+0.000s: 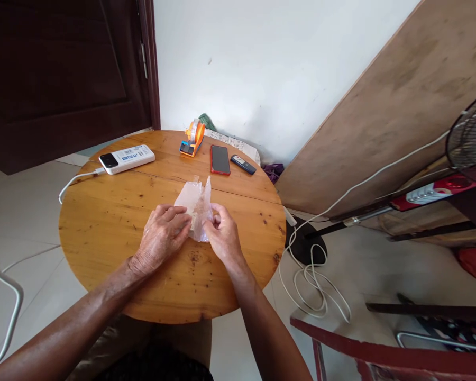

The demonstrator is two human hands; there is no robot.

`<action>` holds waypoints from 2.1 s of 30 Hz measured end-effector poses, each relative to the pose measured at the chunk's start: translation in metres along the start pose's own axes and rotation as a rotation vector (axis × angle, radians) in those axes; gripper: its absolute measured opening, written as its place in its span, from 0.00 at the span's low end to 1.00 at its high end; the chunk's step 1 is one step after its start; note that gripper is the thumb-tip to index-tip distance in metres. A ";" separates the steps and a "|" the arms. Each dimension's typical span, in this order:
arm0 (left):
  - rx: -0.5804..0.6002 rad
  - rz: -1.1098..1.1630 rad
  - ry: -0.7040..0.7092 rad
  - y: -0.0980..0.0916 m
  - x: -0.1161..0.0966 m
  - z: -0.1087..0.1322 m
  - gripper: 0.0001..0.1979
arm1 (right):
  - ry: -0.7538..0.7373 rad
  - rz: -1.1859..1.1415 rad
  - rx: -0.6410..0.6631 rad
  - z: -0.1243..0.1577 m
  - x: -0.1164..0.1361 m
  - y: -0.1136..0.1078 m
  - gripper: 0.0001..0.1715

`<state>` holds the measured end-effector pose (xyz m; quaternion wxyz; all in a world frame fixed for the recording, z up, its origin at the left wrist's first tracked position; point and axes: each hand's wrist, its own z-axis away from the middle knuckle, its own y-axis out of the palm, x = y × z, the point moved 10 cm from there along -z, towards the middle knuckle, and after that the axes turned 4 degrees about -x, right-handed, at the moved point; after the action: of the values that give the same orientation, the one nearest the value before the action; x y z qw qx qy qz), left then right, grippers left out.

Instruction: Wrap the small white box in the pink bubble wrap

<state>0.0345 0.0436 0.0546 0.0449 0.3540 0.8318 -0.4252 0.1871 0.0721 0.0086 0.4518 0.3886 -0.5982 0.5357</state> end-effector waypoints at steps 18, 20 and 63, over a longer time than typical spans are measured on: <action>0.027 0.379 -0.326 0.004 0.026 0.004 0.29 | 0.042 -0.030 0.178 0.009 0.031 0.030 0.29; 0.025 0.506 -0.449 0.010 0.038 0.008 0.29 | 0.018 0.009 0.222 0.012 0.032 0.033 0.31; 0.060 0.057 -0.127 0.011 0.005 0.002 0.18 | 0.161 0.082 -0.005 -0.068 -0.018 -0.017 0.20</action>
<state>0.0371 0.0497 0.0441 0.0989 0.3512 0.8038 -0.4699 0.2174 0.1373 -0.0026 0.4772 0.3183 -0.5765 0.5818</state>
